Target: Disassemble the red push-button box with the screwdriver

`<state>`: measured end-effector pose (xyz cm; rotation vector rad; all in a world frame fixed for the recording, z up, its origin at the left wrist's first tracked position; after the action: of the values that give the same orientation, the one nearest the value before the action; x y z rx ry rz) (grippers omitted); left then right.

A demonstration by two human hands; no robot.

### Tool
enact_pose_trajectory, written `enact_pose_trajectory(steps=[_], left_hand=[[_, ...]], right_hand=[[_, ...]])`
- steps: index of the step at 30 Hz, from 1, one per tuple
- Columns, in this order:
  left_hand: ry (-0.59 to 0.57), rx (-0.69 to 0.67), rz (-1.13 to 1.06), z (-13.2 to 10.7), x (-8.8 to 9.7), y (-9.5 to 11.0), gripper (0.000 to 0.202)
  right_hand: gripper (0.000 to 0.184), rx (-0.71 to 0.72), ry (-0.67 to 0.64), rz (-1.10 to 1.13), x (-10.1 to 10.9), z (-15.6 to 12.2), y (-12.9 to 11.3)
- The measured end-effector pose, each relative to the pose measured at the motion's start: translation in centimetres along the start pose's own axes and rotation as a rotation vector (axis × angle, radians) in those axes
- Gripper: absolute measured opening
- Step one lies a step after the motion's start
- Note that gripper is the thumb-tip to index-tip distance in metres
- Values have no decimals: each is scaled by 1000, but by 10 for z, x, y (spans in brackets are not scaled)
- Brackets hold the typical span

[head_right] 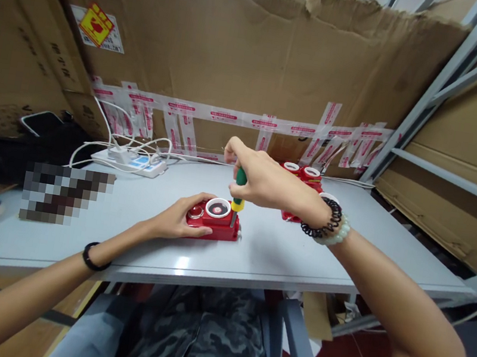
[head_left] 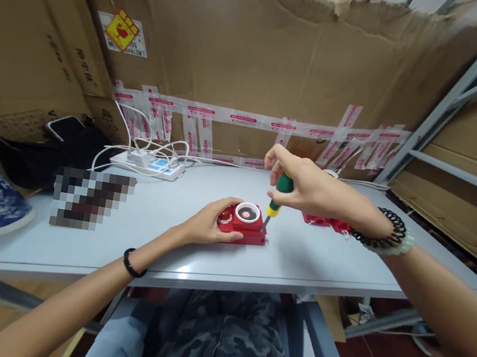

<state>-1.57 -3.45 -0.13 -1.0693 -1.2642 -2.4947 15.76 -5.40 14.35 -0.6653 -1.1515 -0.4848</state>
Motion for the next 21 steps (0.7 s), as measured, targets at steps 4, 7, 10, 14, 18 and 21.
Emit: enact_pose_trajectory(steps=[4,7,10,14,18,21], left_hand=[[3,-11,25,0,0,1,61],[-7,5,25,0,0,-1,63],[-2,7,26,0,0,-2,64],[-1,-26,12,0,1,0,62],[-4,-22,9,0,0,0,63],[-7,-3,18,0,0,-1,64]], right_hand=[[32,94,-60,66,0,0,-4],[26,-11,38,-82,-1,1,-1],[26,-112,116,-166,-1,2,3],[33,-20,9,6,-2,2,2],[35,24,25,2,0,-2,-5],[29,-70,99,-103,0,-3,-5]])
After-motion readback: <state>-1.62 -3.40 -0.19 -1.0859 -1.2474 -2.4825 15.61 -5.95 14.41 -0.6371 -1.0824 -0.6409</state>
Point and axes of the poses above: each hand's wrist, its own z-axis towards the middle knuckle, its own x-axis out of the back of the hand, y = z × x, the point moved 4 cm from there along z, towards the middle knuckle
